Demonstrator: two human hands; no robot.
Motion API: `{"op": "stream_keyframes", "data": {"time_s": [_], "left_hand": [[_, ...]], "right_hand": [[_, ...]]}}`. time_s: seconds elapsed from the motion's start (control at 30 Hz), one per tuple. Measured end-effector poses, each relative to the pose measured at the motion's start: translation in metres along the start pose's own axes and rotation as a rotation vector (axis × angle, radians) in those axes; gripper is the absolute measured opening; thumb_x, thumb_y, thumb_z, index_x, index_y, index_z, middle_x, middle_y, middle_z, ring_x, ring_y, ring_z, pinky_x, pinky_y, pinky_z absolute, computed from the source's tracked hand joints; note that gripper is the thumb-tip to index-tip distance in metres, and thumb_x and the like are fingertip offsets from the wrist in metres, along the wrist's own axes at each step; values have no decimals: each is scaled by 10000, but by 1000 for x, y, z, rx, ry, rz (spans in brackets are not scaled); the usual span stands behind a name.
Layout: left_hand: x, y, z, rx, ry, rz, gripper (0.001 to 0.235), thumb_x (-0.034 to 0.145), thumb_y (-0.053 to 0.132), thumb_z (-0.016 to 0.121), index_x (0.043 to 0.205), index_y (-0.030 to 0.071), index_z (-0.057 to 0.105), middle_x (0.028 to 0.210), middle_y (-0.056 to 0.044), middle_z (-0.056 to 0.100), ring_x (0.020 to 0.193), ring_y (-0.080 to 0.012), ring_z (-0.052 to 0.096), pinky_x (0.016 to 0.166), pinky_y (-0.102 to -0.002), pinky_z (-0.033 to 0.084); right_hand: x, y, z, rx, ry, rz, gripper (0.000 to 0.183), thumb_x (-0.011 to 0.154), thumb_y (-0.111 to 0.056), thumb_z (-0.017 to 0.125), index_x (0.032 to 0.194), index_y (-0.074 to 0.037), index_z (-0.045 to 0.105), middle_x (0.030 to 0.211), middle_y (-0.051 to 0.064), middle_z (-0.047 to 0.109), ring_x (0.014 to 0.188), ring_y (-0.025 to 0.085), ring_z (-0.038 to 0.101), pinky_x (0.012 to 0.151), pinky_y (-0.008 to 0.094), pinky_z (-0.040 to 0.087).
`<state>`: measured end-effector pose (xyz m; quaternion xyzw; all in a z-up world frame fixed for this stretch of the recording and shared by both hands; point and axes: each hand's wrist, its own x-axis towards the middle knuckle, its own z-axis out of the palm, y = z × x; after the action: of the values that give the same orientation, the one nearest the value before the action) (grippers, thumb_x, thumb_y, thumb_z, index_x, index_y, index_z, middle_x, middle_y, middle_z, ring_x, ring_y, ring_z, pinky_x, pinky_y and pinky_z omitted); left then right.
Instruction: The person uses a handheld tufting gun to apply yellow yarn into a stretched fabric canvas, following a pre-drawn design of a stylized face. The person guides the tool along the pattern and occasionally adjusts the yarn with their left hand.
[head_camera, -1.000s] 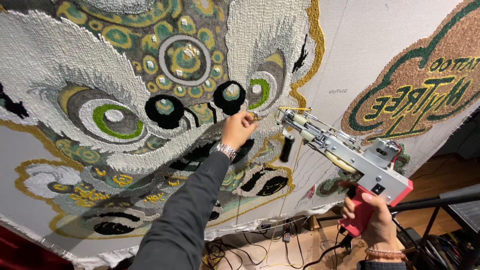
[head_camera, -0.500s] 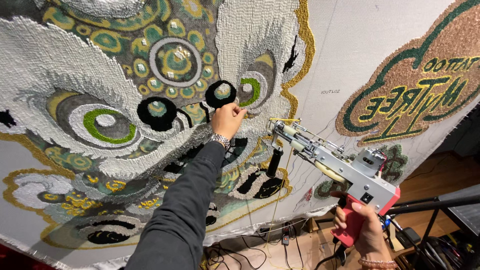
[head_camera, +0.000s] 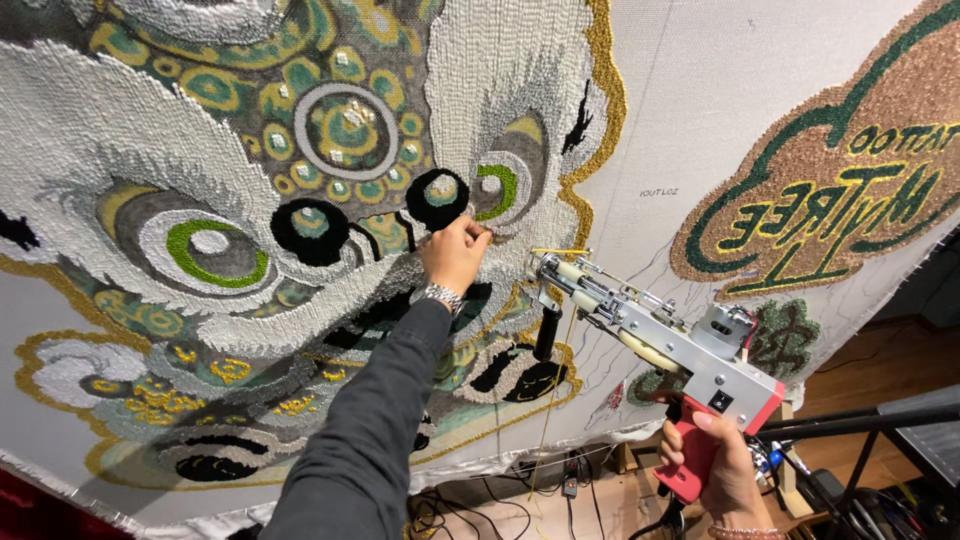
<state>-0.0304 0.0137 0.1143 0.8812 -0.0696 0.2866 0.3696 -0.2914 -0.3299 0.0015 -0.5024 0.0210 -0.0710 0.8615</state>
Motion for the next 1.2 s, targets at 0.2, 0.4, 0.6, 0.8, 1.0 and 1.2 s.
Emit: {"op": "stream_keyframes", "data": {"time_s": [0.2, 0.4, 0.6, 0.8, 1.0, 1.2], "left_hand": [[-38, -14, -1, -225, -36, 171, 349, 915, 174, 674, 1255, 130, 610, 1117, -57, 740, 797, -194, 718, 690, -336, 563], [-98, -15, 32, -519, -265, -94, 515, 831, 134, 678, 1336, 114, 581, 1313, -101, 645, 824, -160, 652, 664, -304, 589], [-171, -3, 85, -678, -492, -168, 766, 776, 386, 841, 1445, 120, 579, 1147, -61, 729, 991, -133, 659, 856, -259, 515], [-206, 16, 98, -932, -292, -182, 322, 996, 223, 774, 1183, -38, 755, 1087, -100, 811, 939, -115, 756, 817, -244, 573], [-230, 41, 84, -909, -331, -417, 273, 885, 86, 608, 1097, 15, 764, 914, -50, 800, 629, -83, 671, 446, -280, 476], [-237, 54, 64, -667, -282, -408, 238, 897, 181, 733, 943, -40, 806, 615, -57, 670, 452, -103, 603, 449, -268, 460]], "right_hand": [[-2, -15, -9, 40, -32, 78, 608, 823, -373, 563, 1226, 81, 603, 643, 101, 523, 501, 180, 470, 493, 349, 440], [-7, -24, -8, 100, -186, 79, 653, 836, -368, 569, 1239, 145, 601, 657, 95, 514, 509, 161, 468, 509, 316, 430], [-15, -38, -18, 106, -241, 175, 709, 804, -389, 568, 1255, 157, 583, 646, 95, 506, 495, 161, 469, 501, 326, 440], [-10, -48, -34, 111, -314, 271, 740, 797, -399, 576, 1276, 163, 545, 647, 75, 486, 493, 167, 483, 500, 357, 468], [-6, -54, -54, 103, -352, 311, 730, 828, -388, 583, 1303, 165, 534, 675, 69, 489, 525, 159, 495, 519, 346, 478], [-12, -48, -48, 61, -292, 307, 716, 818, -393, 569, 1297, 138, 548, 669, 80, 499, 539, 178, 500, 535, 385, 483]]}}
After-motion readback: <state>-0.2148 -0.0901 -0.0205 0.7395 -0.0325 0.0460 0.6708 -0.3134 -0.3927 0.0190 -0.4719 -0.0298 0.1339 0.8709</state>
